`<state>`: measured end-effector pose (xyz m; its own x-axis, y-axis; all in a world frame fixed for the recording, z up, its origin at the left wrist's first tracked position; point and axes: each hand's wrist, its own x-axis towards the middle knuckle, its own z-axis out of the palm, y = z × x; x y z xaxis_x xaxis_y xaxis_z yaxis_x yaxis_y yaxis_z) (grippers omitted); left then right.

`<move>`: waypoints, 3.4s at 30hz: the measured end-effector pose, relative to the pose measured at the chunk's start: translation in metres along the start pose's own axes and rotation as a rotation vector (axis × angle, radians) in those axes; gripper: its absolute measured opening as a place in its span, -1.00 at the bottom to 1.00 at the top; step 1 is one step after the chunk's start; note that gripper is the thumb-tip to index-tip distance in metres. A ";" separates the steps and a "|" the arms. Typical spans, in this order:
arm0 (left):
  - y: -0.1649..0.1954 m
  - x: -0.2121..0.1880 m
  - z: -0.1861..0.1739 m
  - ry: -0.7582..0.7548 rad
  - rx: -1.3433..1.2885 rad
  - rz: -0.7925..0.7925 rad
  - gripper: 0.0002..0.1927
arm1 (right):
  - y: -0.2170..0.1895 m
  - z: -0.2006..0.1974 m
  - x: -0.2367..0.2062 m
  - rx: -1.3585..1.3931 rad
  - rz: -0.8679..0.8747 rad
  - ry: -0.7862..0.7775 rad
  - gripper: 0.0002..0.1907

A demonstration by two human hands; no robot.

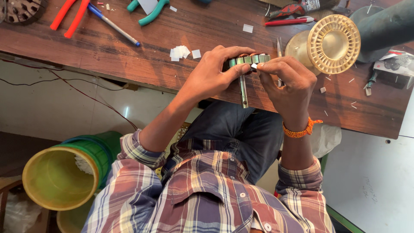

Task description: The person sits at a workbench and inserts small white paper insulation pieces into the slots of a fan motor armature, pressing each piece down between the copper windings one at a time. They pick up paper pieces from the bench and use scissors to cut pieces to size.

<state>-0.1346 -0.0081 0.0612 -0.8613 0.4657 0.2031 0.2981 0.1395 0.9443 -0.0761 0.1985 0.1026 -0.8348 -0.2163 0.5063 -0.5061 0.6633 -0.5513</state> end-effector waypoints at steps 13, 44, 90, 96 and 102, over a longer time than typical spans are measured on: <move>0.007 -0.004 0.002 0.011 0.123 0.127 -0.66 | -0.003 0.000 -0.004 -0.124 -0.075 -0.021 -0.76; 0.037 0.007 -0.006 -0.241 0.165 -0.025 -0.56 | -0.032 -0.003 -0.022 -0.398 -0.119 -0.058 -0.73; -0.035 -0.035 0.081 0.527 0.266 0.489 -0.58 | -0.015 0.021 -0.059 -0.050 0.222 0.168 -0.49; -0.030 -0.034 0.076 0.474 0.252 0.467 -0.65 | -0.015 0.023 -0.057 -0.057 0.241 0.176 -0.53; -0.028 -0.036 0.076 0.479 0.205 0.434 -0.66 | -0.019 0.020 -0.054 -0.084 0.249 0.083 -0.55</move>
<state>-0.0808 0.0381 0.0080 -0.7192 0.0846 0.6896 0.6892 0.2127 0.6927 -0.0256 0.1830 0.0724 -0.9090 0.0174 0.4165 -0.2653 0.7465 -0.6103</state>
